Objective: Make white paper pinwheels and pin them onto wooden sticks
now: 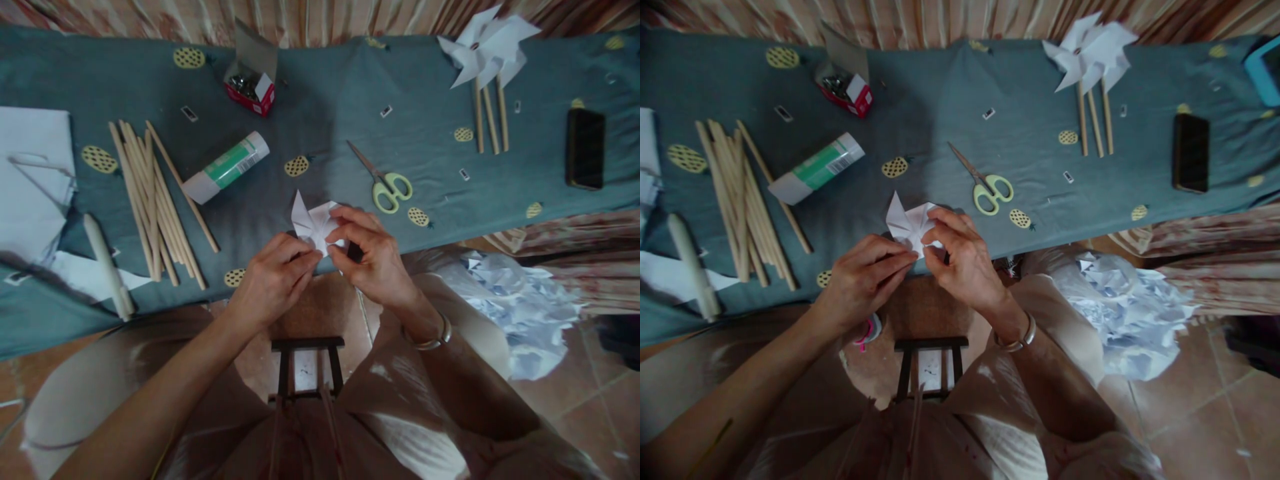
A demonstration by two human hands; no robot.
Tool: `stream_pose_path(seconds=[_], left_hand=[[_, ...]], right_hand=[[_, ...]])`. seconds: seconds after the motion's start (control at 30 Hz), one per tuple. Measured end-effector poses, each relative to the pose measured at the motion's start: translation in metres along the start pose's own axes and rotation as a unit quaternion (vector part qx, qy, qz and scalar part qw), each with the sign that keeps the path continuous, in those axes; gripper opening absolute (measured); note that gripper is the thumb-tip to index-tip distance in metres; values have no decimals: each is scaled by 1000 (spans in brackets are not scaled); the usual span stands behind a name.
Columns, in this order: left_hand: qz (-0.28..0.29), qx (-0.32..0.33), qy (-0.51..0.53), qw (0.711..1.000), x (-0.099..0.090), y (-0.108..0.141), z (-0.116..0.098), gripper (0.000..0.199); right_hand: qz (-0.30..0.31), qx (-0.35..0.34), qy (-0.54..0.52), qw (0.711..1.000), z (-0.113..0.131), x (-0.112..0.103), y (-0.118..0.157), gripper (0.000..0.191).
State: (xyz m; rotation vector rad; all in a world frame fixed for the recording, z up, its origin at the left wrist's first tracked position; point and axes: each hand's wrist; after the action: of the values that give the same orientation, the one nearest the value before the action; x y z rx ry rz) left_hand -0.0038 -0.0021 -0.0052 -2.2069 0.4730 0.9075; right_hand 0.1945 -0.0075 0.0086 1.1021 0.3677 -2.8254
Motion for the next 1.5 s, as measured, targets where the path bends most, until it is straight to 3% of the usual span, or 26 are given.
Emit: stream_pose_path(seconds=[0.6,0.77,0.97,1.2,1.5], left_hand=[[2,-18,15,1000,1,-2,1,15],[15,-34,22,999,1,-1,2,16],[4,-25,13,1000,1,-2,1,13],[-3,-28,5,1000,2,-1,-1,11],[-12,-14,-11,1000,4,-1,0,11]], right_hand=[[5,-74,42,996,-4,4,5,28],[26,-52,41,997,-4,6,7,32],[19,-38,63,997,2,13,12,27],[-17,-90,131,987,3,20,15,26],[-17,-73,58,995,-9,13,14,38]])
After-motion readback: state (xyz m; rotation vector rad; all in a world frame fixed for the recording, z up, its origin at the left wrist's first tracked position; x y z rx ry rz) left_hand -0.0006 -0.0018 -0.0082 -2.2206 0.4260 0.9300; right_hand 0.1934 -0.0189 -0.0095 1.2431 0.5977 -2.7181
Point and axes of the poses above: each hand's wrist, its own y-axis away from the middle knuckle, its own x-axis out of the palm, z = x × y, and after that the axes turned 3 degrees about -z, right-handed
